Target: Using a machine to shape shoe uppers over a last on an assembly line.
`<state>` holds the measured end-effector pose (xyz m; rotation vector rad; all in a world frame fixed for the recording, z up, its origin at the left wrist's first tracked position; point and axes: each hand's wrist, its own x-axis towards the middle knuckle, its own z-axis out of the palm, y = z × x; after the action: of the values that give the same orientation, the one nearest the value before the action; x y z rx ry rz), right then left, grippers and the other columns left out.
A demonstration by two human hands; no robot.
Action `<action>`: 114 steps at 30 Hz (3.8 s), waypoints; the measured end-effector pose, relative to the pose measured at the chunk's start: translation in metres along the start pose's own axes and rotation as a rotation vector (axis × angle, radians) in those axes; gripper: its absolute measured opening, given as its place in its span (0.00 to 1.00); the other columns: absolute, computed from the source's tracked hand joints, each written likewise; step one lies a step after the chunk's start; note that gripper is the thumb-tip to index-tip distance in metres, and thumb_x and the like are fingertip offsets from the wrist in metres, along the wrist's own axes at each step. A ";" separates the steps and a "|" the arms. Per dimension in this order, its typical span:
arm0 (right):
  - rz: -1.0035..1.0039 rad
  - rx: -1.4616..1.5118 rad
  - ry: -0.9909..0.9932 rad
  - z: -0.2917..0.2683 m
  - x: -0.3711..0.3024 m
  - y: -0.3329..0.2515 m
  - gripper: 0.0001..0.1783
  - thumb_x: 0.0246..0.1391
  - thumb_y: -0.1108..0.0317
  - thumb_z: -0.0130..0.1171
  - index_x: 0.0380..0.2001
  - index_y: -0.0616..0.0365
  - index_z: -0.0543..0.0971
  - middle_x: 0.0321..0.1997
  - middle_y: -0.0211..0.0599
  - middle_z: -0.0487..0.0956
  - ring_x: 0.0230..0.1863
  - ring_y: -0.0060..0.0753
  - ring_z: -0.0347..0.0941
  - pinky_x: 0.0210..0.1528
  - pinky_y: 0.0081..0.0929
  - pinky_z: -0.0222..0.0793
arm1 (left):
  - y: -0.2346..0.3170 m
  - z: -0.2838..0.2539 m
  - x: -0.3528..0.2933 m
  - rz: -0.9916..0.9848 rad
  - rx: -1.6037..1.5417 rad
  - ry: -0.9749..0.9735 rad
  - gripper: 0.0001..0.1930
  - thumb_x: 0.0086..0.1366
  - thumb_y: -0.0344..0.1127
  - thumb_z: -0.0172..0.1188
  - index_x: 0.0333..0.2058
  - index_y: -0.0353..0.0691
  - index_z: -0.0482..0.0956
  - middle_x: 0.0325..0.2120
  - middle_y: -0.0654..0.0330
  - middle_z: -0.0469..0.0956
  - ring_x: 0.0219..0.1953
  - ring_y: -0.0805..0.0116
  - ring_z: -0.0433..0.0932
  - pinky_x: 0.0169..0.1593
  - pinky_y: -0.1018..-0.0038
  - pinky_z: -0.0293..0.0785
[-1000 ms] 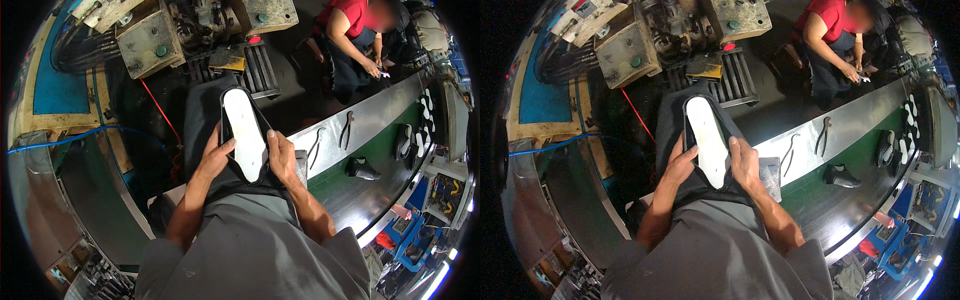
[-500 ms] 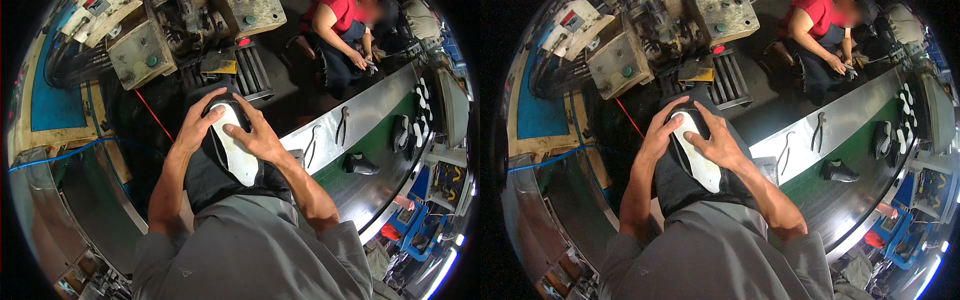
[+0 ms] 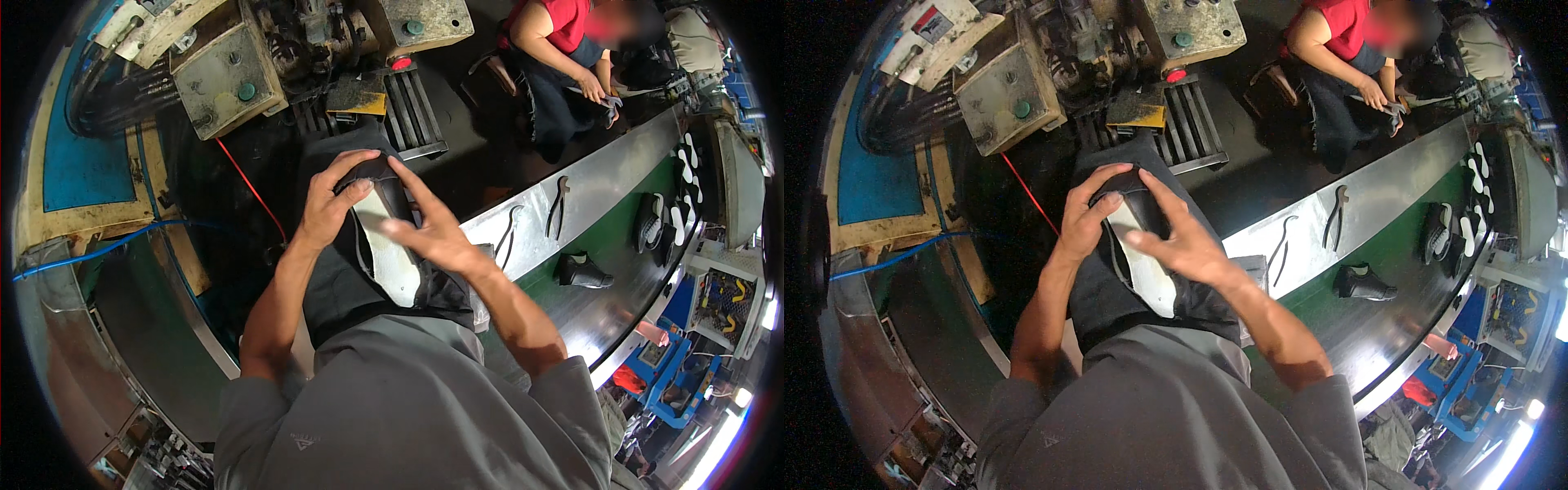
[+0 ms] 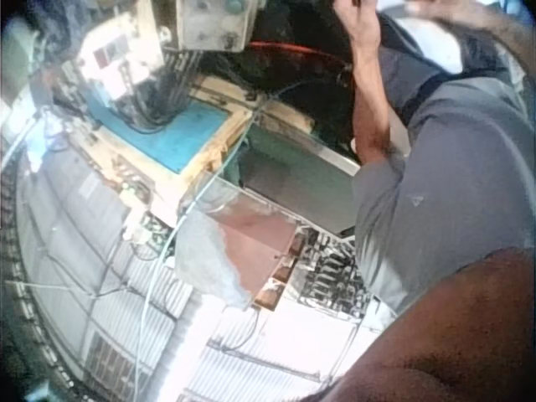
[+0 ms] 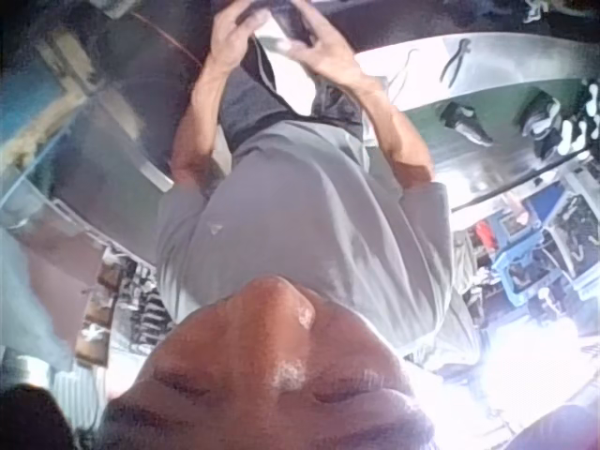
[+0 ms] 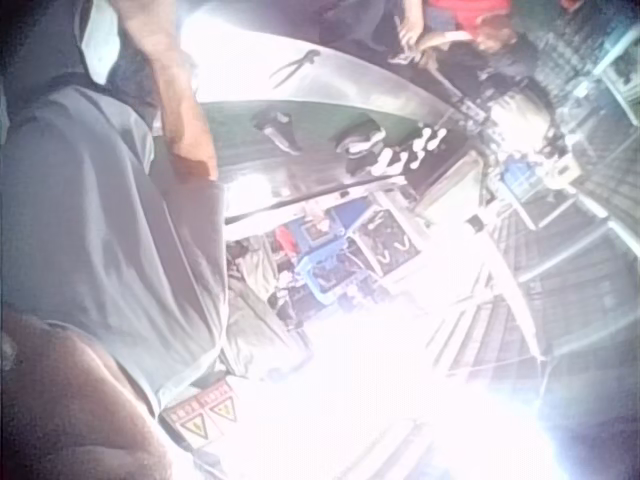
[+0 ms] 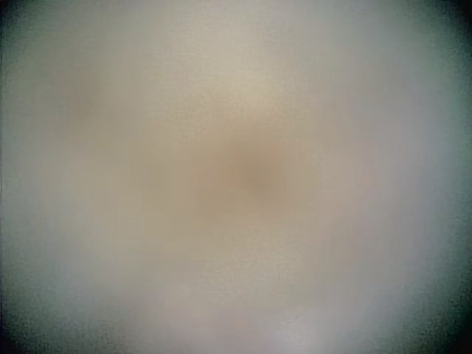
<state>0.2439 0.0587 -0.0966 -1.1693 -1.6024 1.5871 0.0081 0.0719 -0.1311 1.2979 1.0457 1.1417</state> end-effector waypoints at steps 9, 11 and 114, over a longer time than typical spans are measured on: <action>-0.023 -0.071 -0.194 -0.029 0.025 -0.014 0.56 0.64 0.48 0.75 0.83 0.62 0.56 0.81 0.62 0.65 0.82 0.53 0.62 0.82 0.42 0.57 | -0.008 0.008 0.000 0.056 -0.286 -0.153 0.28 0.72 0.41 0.68 0.66 0.33 0.80 0.63 0.53 0.80 0.66 0.63 0.77 0.71 0.66 0.69; -0.040 -0.276 -0.109 -0.021 0.024 -0.016 0.56 0.61 0.51 0.75 0.81 0.65 0.57 0.76 0.69 0.68 0.78 0.61 0.67 0.80 0.44 0.62 | -0.010 0.012 0.005 0.005 -0.165 -0.134 0.32 0.71 0.45 0.69 0.67 0.32 0.79 0.68 0.52 0.76 0.69 0.60 0.74 0.75 0.63 0.65; -0.575 -1.394 0.194 0.013 0.365 -0.199 0.44 0.64 0.42 0.68 0.79 0.42 0.67 0.80 0.53 0.65 0.77 0.82 0.58 0.71 0.64 0.76 | -0.034 -0.099 -0.050 -0.419 -0.902 0.473 0.43 0.79 0.70 0.45 0.73 0.35 0.68 0.54 0.38 0.84 0.49 0.40 0.88 0.52 0.48 0.87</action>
<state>0.0374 0.3951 0.0359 -1.1555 -2.5987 -0.1849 -0.0960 0.0401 -0.1698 0.0913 0.8888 1.3728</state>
